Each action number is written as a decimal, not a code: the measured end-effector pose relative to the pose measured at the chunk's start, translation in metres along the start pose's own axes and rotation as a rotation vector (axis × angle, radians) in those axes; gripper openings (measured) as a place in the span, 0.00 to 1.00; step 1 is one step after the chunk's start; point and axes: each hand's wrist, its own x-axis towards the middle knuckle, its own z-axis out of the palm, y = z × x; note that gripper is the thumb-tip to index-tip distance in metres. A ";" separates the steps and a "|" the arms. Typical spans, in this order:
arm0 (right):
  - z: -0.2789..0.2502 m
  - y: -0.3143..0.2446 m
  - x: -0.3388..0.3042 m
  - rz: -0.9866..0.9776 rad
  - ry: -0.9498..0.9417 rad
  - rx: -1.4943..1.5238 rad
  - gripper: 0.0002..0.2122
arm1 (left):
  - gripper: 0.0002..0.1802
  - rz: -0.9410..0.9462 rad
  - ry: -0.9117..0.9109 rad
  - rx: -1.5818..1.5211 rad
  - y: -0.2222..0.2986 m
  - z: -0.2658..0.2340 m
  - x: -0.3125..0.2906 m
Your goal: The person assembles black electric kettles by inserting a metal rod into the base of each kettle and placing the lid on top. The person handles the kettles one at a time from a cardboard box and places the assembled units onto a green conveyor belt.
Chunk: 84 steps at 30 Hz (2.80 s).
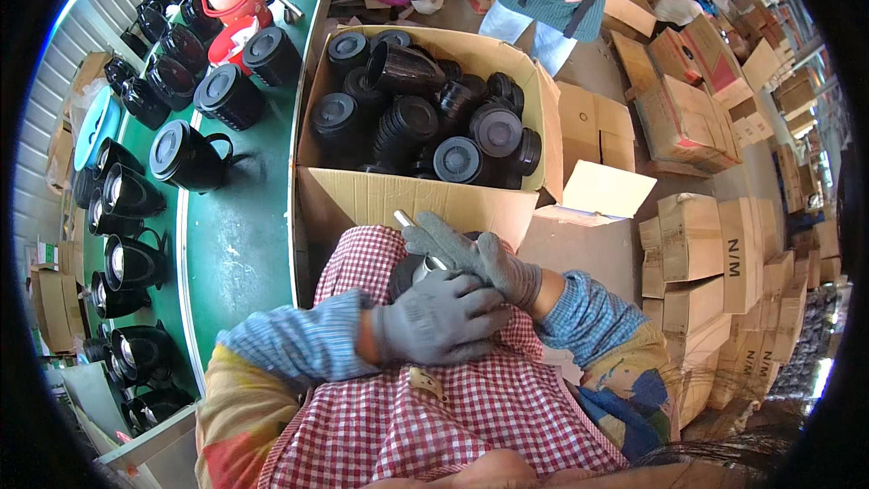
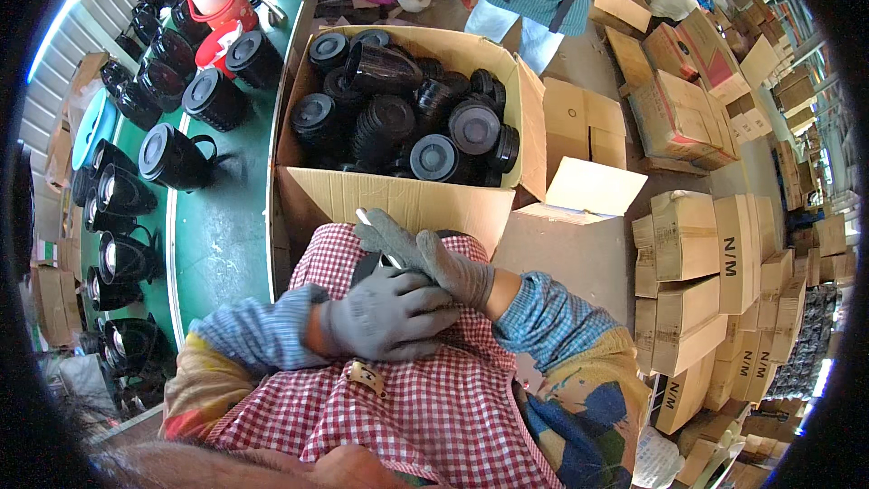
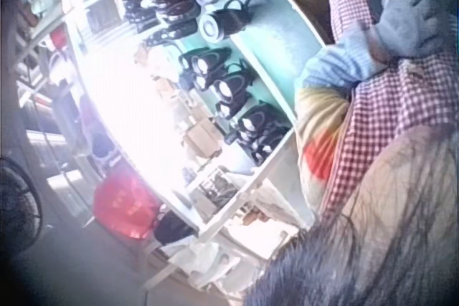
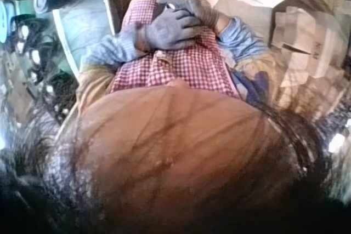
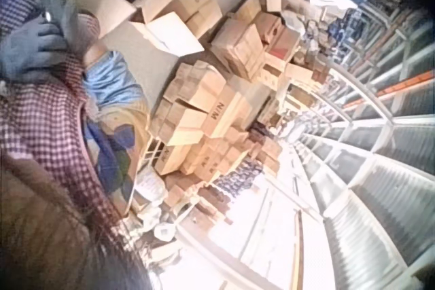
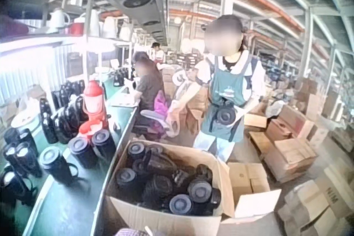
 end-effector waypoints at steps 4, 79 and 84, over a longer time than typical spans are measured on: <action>-0.011 0.006 -0.005 -0.008 -0.051 0.053 0.51 | 0.18 0.009 -0.018 0.070 -0.013 0.038 -0.002; 0.017 0.127 0.346 -0.015 0.301 -1.364 0.19 | 0.15 -0.992 1.602 0.079 -0.217 -0.372 -0.389; -0.065 0.154 0.347 -0.297 0.412 -1.361 0.20 | 0.13 -1.060 1.801 -0.036 -0.370 -0.366 -0.466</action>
